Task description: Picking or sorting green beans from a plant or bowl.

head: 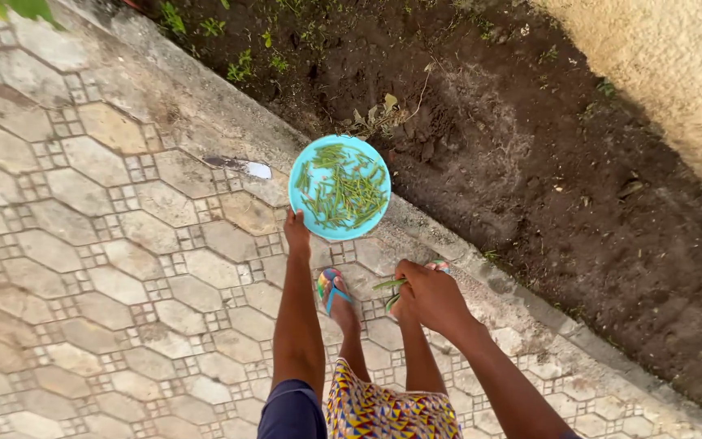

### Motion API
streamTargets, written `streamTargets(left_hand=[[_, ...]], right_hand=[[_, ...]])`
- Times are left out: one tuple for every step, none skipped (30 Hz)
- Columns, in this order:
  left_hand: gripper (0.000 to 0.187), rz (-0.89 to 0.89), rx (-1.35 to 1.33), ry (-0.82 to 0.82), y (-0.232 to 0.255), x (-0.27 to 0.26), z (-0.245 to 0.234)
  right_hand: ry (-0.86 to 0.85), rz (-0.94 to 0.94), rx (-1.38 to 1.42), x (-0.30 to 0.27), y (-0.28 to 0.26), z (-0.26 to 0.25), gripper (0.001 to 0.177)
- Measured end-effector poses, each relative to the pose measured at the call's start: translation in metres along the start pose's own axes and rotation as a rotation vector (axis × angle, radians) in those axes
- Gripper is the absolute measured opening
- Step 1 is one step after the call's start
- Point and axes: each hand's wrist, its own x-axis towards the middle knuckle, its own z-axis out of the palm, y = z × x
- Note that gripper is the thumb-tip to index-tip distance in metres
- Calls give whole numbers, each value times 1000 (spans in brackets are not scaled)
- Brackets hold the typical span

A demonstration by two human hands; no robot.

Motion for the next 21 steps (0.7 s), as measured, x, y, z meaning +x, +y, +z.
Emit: streamTargets(left_hand=[[28, -8, -14, 4, 7, 11, 4], [25, -36, -54, -7, 15, 22, 8], [24, -64, -88, -16, 27, 32, 8], [24, -71, -97, -9, 24, 40, 10], [25, -56, -74, -12, 25, 49, 7], [26, -40, -50, -15, 27, 58, 5], [26, -43, -49, -17, 10, 66, -4], [27, -46, 8, 3, -6, 73, -13], [28, -42, 63, 17, -19, 86, -17], [28, -39, 63, 8, -16, 87, -16], [30, -20, 51, 7, -13, 88, -12], [35, 0, 40, 5, -10, 88, -8], [35, 1, 38, 2, 0, 86, 0], [42, -14, 76, 13, 10, 84, 7], [51, -31, 122, 28, 22, 79, 9], [51, -32, 128, 29, 21, 81, 8], [54, -68, 167, 48, 19, 82, 7], [57, -103, 207, 67, 17, 83, 6], [57, -104, 213, 68, 8, 86, 1], [57, -121, 207, 80, -2, 89, -4], [56, -137, 200, 90, -13, 94, -8]], right_hand=[[-6, 4, -14, 10, 0, 3, 13], [-5, -6, -7, 18, 0, 4, 12], [-6, -18, 5, 26, -2, 7, 12], [-15, -15, -4, 33, 2, 9, 12], [-31, 18, -12, 40, 3, 13, 11], [-47, 50, -21, 46, 4, 15, 11], [-47, 53, -20, 51, 7, 21, 11], [-54, 9, -37, 55, 11, 25, 12], [-52, -36, -55, 61, 14, 27, 12], [-44, -34, -55, 65, 11, 28, 12], [-42, -64, -53, 67, 9, 26, 12], [-40, -93, -52, 70, 6, 25, 12], [-37, -93, -53, 73, 4, 22, 12], [-41, -81, -53, 76, 2, 20, 13], [-51, -70, -46, 78, -1, 19, 14], [-52, -70, -40, 81, -1, 18, 14], [-22, -83, -44, 83, 0, 17, 15], [7, -96, -48, 85, 1, 16, 16], [6, -95, -42, 86, -1, 14, 16], [-6, -58, -45, 88, -2, 12, 15], [-15, -20, -49, 89, -3, 9, 14]])
